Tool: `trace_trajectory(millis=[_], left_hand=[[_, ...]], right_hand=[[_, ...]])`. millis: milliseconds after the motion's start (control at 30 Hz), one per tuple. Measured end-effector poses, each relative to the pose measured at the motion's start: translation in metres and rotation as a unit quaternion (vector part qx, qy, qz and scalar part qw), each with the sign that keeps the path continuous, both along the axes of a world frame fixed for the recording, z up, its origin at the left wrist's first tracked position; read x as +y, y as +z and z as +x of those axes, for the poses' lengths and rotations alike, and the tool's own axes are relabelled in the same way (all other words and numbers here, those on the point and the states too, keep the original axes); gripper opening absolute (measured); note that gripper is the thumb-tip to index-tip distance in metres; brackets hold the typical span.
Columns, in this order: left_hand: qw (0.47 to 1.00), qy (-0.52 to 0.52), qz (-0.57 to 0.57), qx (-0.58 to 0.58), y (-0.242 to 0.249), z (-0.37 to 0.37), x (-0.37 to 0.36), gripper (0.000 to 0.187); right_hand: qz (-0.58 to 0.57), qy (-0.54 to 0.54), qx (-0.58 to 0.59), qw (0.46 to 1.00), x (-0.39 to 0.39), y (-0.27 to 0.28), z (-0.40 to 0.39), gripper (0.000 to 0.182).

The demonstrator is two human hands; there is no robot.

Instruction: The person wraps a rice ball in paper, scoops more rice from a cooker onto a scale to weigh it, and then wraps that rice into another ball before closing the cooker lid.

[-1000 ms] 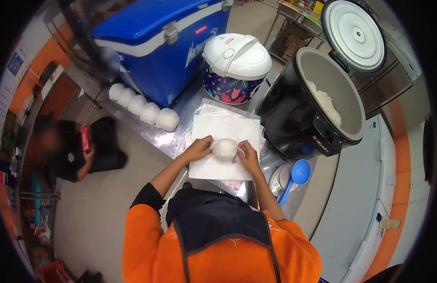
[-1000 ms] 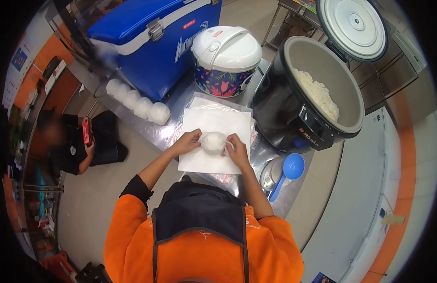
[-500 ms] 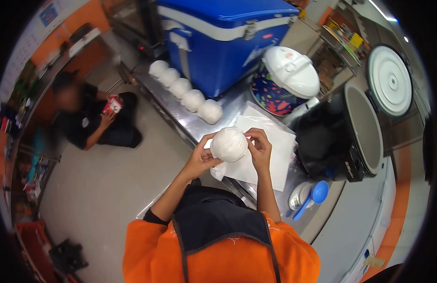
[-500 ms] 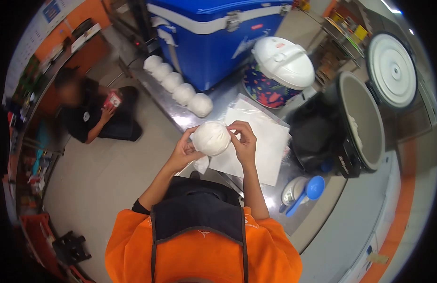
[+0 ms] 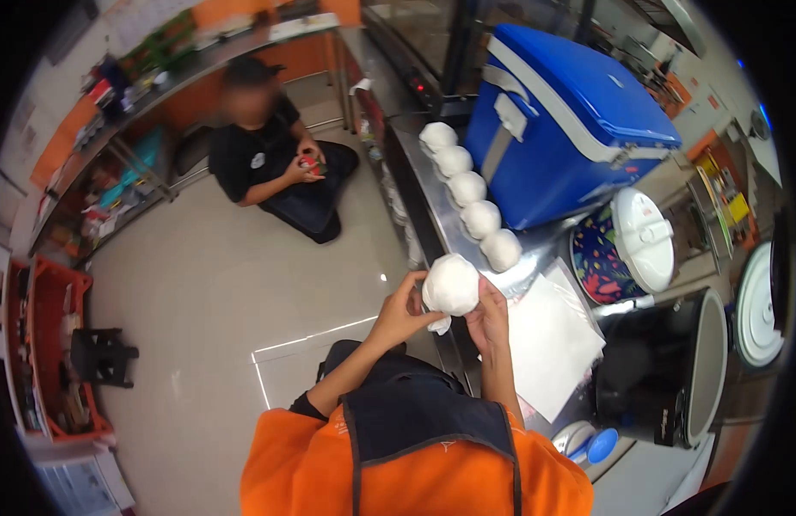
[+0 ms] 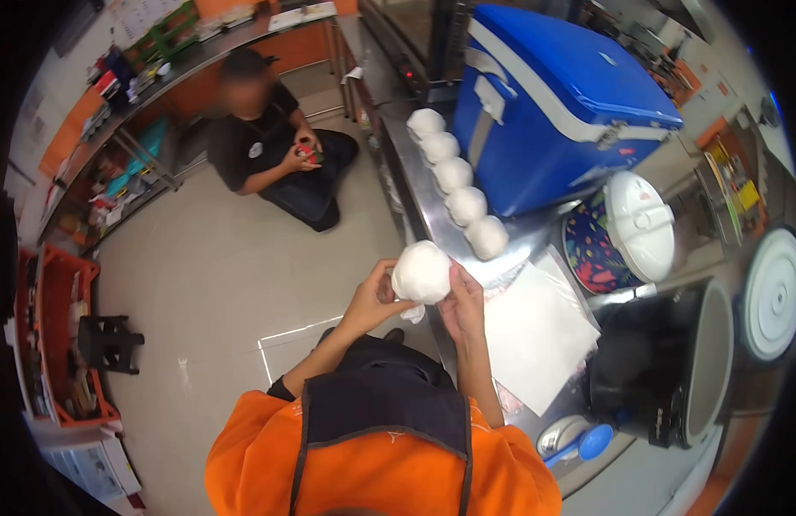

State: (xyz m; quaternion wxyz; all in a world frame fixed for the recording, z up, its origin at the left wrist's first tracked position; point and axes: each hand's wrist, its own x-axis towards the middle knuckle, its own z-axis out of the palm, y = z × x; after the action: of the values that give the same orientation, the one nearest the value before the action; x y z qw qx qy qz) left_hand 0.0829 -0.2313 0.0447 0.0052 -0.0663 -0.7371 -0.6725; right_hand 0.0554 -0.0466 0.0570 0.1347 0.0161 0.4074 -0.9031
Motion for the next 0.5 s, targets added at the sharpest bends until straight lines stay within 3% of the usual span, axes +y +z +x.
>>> trace_trajectory(millis=[67, 100, 133, 200, 233, 267, 333, 400, 467, 500], left_hand=[[0.977, -0.019, -0.062, -0.205, 0.036, 0.01, -0.01, 0.066], [0.971, -0.052, 0.009, -0.232, 0.033, 0.012, -0.013, 0.06], [0.972, -0.048, 0.009, -0.231, 0.03, 0.013, -0.017, 0.06], [0.915, -0.131, 0.161, -0.345, 0.029, 0.019, -0.023, 0.05], [0.908, -0.129, 0.236, -0.32, 0.026, 0.024, -0.022, 0.042], [0.905, -0.129, 0.241, -0.325, 0.015, 0.027, -0.024, 0.042], [0.846, -0.147, 0.403, -0.317, -0.007, 0.023, -0.033, 0.046], [0.841, -0.132, 0.421, -0.314, -0.008, 0.025, -0.029, 0.052], [0.724, -0.142, 0.582, -0.34, 0.015, 0.019, -0.024, 0.067], [0.783, -0.1, 0.495, -0.364, 0.022, 0.016, -0.015, 0.074]], right_hand=[[-0.014, 0.032, -0.01, 0.999, -0.007, -0.003, 0.0, 0.042], [-0.018, 0.038, -0.009, 0.999, -0.012, -0.005, 0.002, 0.042], [-0.022, 0.074, -0.017, 0.997, -0.013, -0.006, 0.003, 0.041], [-0.017, 0.109, -0.029, 0.993, -0.011, -0.005, 0.0, 0.041], [0.011, 0.12, -0.028, 0.992, -0.011, -0.004, 0.002, 0.041], [0.037, 0.13, -0.028, 0.99, -0.01, -0.003, 0.004, 0.04], [0.038, 0.145, -0.032, 0.988, -0.006, 0.001, 0.005, 0.04], [0.087, 0.121, -0.052, 0.987, -0.001, 0.009, 0.007, 0.041], [0.131, 0.102, -0.048, 0.985, -0.002, 0.022, 0.008, 0.042], [0.176, 0.126, -0.028, 0.976, 0.001, 0.023, 0.007, 0.042]])
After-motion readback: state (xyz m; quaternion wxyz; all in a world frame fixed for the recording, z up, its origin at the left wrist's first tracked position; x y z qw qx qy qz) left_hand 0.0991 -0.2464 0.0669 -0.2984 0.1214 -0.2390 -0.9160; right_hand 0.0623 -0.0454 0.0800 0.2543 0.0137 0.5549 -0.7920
